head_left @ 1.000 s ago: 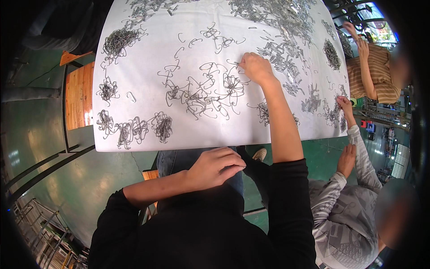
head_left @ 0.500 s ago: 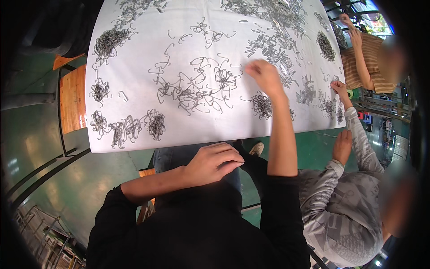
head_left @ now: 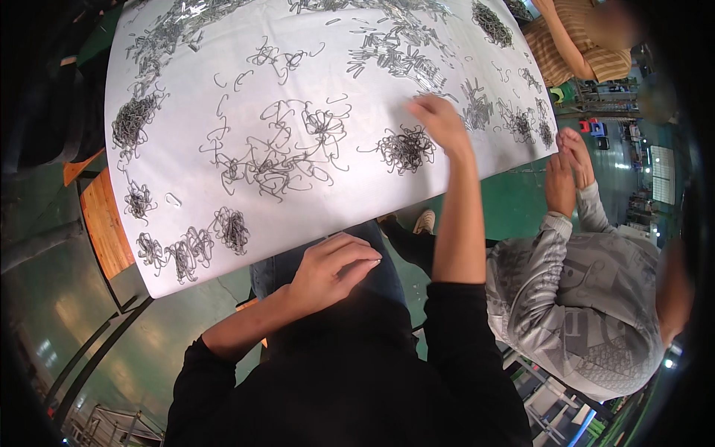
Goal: The person arranges small metal paperclips on a large white sheet, forming clusters and patterns. They repeatedly pick up clips from the sheet and place them into a nearby metal rack. The person works alongside others who perform similar actions on the same sheet.
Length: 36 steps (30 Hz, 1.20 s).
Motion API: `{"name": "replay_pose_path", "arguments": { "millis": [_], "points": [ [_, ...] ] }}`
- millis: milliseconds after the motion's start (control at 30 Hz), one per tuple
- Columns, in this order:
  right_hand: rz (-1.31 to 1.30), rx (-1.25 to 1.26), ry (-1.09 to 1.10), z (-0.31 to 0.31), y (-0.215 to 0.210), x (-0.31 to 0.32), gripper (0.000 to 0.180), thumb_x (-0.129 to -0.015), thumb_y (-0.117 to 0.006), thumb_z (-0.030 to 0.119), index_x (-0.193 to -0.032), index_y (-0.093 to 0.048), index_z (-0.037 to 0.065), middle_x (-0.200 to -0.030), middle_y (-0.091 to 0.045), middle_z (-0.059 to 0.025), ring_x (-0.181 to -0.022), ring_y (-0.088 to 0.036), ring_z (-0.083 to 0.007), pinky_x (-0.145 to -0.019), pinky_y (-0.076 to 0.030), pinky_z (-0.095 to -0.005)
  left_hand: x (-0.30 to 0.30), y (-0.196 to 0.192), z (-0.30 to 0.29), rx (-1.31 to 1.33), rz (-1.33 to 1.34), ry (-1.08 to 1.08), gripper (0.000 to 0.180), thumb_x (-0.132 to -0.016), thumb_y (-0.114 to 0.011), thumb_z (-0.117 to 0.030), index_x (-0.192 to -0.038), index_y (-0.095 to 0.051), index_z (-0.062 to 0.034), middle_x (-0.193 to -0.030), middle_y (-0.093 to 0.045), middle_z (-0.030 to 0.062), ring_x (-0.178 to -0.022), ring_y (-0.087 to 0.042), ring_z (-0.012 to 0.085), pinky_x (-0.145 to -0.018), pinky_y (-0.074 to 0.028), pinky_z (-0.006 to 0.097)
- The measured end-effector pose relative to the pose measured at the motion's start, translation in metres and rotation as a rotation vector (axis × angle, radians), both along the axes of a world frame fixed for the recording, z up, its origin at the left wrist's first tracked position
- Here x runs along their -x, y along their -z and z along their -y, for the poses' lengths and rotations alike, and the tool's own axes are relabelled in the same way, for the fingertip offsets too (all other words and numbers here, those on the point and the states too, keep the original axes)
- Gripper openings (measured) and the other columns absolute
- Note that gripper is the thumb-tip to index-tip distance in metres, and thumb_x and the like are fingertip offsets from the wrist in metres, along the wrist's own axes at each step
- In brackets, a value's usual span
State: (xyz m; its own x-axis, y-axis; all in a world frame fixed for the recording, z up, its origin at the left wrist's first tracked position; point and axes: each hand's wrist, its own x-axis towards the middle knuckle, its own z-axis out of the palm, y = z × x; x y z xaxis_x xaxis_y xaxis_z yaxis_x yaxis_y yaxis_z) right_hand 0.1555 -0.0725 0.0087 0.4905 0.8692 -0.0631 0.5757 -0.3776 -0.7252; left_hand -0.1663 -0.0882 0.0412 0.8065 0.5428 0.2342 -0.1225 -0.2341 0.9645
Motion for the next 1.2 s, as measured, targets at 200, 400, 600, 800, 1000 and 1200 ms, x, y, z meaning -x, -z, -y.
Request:
{"name": "replay_pose_path", "arguments": {
  "millis": [200, 400, 600, 800, 1000, 1200],
  "points": [
    [0.353, 0.412, 0.314, 0.089, -0.005, -0.028, 0.02, -0.083, -0.066, 0.017, -0.094, -0.066, 0.0, -0.095, -0.066, -0.0163, -0.084, -0.064, -0.0315, -0.074, -0.049, -0.0388, -0.002, 0.003, -0.002, 0.029, 0.026, 0.03, 0.013, -0.079, -0.07, 0.002, -0.091, -0.068, -0.0026, -0.087, -0.066, 0.0076, -0.074, -0.065, 0.0165, -0.065, -0.052, 0.027],
    [0.439, -0.224, 0.088, 0.061, 0.036, 0.04, 0.03, -0.095, -0.05, 0.011, -0.123, -0.053, 0.001, -0.124, -0.056, -0.0195, -0.115, -0.053, -0.0361, -0.099, -0.042, -0.0386, -0.003, 0.003, 0.0, 0.027, 0.004, 0.012, 0.013, -0.079, -0.07, 0.002, -0.091, -0.068, -0.0026, -0.087, -0.066, 0.0078, -0.074, -0.064, 0.0165, -0.064, -0.051, 0.026],
    [0.381, -0.224, 0.095, 0.045, 0.047, 0.085, 0.045, -0.091, -0.06, 0.025, -0.126, -0.051, 0.0, -0.132, -0.048, -0.0222, -0.126, -0.041, -0.039, -0.107, -0.032, -0.0464, -0.001, 0.001, 0.003, 0.039, -0.009, -0.001, 0.013, -0.079, -0.07, -0.001, -0.091, -0.067, -0.0032, -0.086, -0.065, 0.0072, -0.076, -0.063, 0.0198, -0.066, -0.052, 0.029],
    [0.52, -0.202, 0.142, 0.033, 0.039, 0.107, 0.046, -0.086, -0.064, 0.034, -0.123, -0.057, 0.007, -0.134, -0.045, -0.0194, -0.132, -0.033, -0.0401, -0.108, -0.019, -0.062, -0.004, -0.002, 0.003, 0.038, 0.002, -0.003, 0.012, -0.078, -0.07, -0.002, -0.09, -0.067, -0.0042, -0.086, -0.065, 0.0064, -0.077, -0.063, 0.0213, -0.066, -0.051, 0.03],
    [0.619, 0.0, 0.038, 0.051, 0.027, 0.138, 0.028, -0.088, -0.061, 0.027, -0.111, -0.068, 0.012, -0.139, -0.045, -0.0138, -0.136, -0.03, -0.0383, -0.109, -0.011, -0.064, 0.002, -0.001, 0.0, 0.061, -0.015, 0.018, 0.015, -0.078, -0.071, 0.001, -0.092, -0.069, -0.0035, -0.09, -0.066, 0.0083, -0.077, -0.064, 0.0185, -0.068, -0.052, 0.028],
    [0.417, -0.258, -0.185, -0.003, 0.03, 0.141, 0.029, -0.089, -0.06, 0.026, -0.111, -0.067, 0.009, -0.136, -0.047, -0.0137, -0.132, -0.037, -0.0356, -0.108, -0.022, -0.0593, 0.005, 0.002, 0.003, 0.051, -0.026, 0.005, 0.012, -0.079, -0.07, -0.006, -0.091, -0.066, -0.007, -0.087, -0.064, 0.0049, -0.077, -0.062, 0.0229, -0.067, -0.051, 0.031]
  ]
}}
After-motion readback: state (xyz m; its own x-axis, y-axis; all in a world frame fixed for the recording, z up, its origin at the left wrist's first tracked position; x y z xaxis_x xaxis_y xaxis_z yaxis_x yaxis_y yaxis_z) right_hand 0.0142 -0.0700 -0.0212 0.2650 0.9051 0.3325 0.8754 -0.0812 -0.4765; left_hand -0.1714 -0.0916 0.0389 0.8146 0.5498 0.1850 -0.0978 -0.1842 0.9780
